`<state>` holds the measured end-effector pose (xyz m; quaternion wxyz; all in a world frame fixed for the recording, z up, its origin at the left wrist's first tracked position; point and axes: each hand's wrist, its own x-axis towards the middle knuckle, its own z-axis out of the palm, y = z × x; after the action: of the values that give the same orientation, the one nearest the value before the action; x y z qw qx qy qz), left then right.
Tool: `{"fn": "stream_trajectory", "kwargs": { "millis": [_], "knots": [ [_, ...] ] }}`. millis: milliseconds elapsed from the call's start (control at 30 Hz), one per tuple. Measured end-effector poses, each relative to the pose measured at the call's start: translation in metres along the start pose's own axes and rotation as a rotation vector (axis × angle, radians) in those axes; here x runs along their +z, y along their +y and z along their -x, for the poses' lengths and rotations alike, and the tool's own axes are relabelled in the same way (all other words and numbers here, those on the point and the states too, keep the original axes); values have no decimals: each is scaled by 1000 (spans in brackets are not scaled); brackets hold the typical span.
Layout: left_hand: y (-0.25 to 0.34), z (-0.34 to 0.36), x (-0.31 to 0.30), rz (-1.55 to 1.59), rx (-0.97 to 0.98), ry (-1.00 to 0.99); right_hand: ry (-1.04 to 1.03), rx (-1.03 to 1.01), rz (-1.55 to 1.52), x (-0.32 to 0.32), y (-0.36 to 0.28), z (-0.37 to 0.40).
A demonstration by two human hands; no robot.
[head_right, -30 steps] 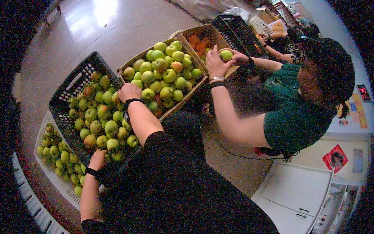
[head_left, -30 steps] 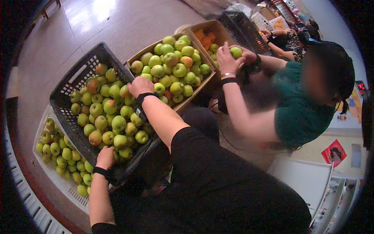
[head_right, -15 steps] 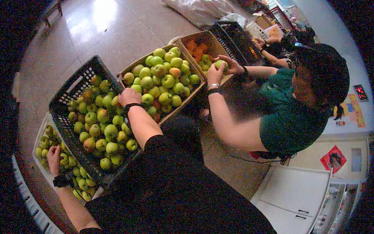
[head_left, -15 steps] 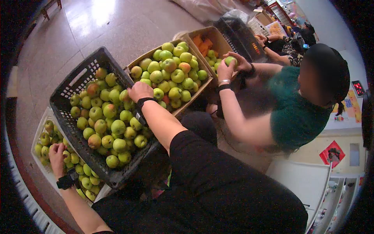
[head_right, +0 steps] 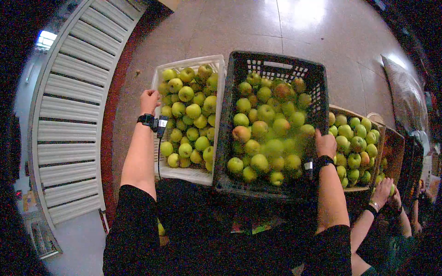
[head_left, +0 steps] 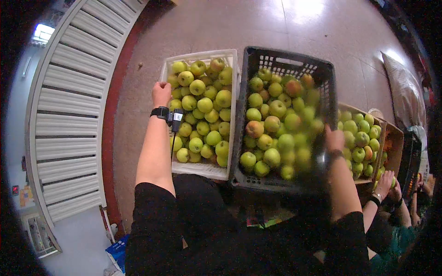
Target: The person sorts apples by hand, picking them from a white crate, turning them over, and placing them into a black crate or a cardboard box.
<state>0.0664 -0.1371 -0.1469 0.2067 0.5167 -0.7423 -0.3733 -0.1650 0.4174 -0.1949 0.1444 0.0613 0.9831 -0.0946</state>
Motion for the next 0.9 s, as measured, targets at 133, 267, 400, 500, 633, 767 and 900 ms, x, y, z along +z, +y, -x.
{"fn": "stream_trajectory", "kwargs": {
  "millis": [133,267,400,500,633,767,900],
  "knots": [
    [-9,-34,1,-289,273,108,19,2,-37,0,1,1],
    [4,-44,21,-274,345,-9,47,16,-57,-9,-8,12],
    [4,-44,49,-485,425,-148,21,-4,-86,-6,-2,9],
    [-10,-51,70,-680,525,-145,28,2,-49,-4,-3,7],
    [-6,-42,79,-665,377,-69,44,-45,-72,-1,2,5],
    [7,-35,76,-622,157,-156,51,-22,-50,-2,0,5],
    [-3,-33,72,-427,224,-66,69,-37,-8,-1,1,6]
  ]
}}
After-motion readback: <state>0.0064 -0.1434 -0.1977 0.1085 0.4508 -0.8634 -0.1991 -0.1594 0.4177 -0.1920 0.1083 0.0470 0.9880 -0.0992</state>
